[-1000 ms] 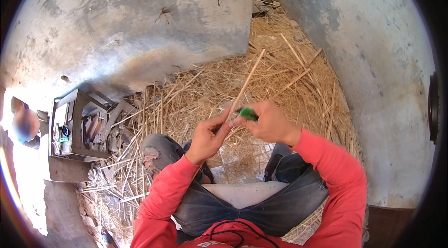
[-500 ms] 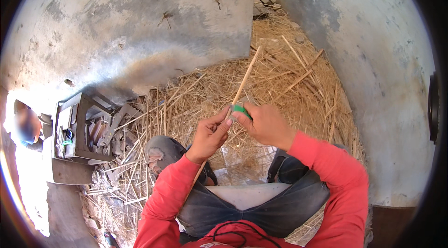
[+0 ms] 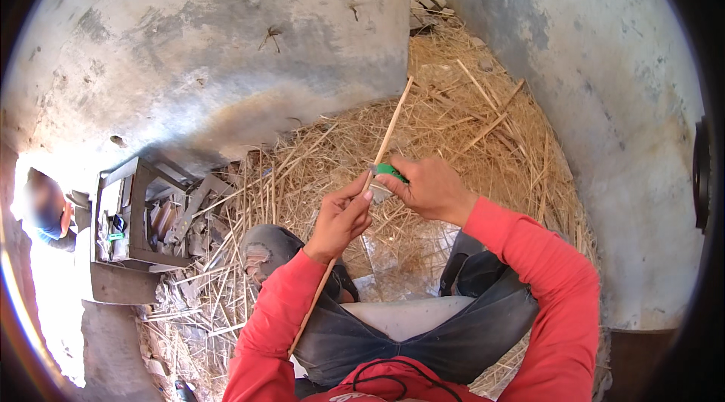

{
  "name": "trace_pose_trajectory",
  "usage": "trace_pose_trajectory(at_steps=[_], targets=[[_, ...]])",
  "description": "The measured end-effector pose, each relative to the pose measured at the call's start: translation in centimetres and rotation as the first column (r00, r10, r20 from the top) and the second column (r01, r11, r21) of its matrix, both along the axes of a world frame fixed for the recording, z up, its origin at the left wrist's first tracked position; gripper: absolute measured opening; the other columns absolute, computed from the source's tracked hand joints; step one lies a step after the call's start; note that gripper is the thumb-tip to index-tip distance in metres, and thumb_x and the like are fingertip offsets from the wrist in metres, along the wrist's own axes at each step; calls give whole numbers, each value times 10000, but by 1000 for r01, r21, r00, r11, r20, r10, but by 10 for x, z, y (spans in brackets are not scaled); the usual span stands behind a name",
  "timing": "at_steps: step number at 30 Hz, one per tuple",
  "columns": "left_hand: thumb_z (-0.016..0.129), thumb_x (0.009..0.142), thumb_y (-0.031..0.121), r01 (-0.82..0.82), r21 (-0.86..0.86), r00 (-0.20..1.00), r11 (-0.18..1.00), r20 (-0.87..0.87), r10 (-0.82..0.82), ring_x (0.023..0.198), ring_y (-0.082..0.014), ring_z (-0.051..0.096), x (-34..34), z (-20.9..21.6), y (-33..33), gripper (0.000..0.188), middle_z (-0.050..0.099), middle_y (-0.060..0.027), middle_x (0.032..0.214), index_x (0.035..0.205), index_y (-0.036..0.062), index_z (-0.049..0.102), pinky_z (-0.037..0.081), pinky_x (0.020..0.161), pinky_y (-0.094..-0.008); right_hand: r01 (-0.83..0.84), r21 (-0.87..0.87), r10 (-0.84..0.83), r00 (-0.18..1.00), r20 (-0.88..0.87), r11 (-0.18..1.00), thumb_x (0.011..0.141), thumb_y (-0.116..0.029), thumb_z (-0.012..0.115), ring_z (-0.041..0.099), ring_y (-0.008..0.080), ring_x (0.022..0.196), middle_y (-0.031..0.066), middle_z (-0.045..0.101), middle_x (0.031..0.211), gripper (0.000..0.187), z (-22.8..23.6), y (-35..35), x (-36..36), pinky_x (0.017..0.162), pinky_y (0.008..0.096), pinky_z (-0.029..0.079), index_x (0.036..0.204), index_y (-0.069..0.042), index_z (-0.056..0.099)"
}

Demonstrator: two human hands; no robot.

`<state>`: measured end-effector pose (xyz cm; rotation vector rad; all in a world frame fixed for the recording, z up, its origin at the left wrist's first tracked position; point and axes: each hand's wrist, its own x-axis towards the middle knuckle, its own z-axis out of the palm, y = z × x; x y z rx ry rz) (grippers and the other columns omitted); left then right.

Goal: The person scrapes a thin wooden stick with a small green knife, then uses a large machete to trim and shape a longer wooden rod.

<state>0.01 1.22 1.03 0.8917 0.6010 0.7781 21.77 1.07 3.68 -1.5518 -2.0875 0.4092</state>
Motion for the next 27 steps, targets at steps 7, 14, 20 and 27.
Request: trace_pose_trajectory(at_steps=[7,14,20,27], targets=[[512,1056,137,103,51,994,993,-40,-101,460,-27,264,-5,0,-13,450,312,77,590,1486,23,441,234,440,-210,402,60,-391,910,-137,914,1035,-564,403,600,294,620,188,587,653,629,16,51,83,620,436,459,1091,-1,679],[469,1069,136,54,51,999,997,-1,-54,462,-32,273,-3,-2,-7,437,308,69,592,1490,22,433,241,444,-212,52,-129,-60,996,-61,990,1021,-550,429,672,420,736,264,655,751,612,31,-21,2,699,491,517,1146,4,659],[470,1066,114,101,3,994,995,-52,-101,463,-35,274,-4,-4,-12,434,315,63,596,1488,16,434,251,454,-219,111,-69,-117,989,-92,991,1014,-532,451,644,424,705,229,639,712,558,12,16,40,656,487,494,1028,-30,693],[451,1074,177,153,32,986,988,-72,-151,450,-41,242,4,-1,-9,443,264,77,571,1476,-9,430,229,455,-225,196,-5,-196,976,-94,981,1002,-539,481,629,388,655,196,620,681,551,24,19,54,598,474,462,931,-35,692]])
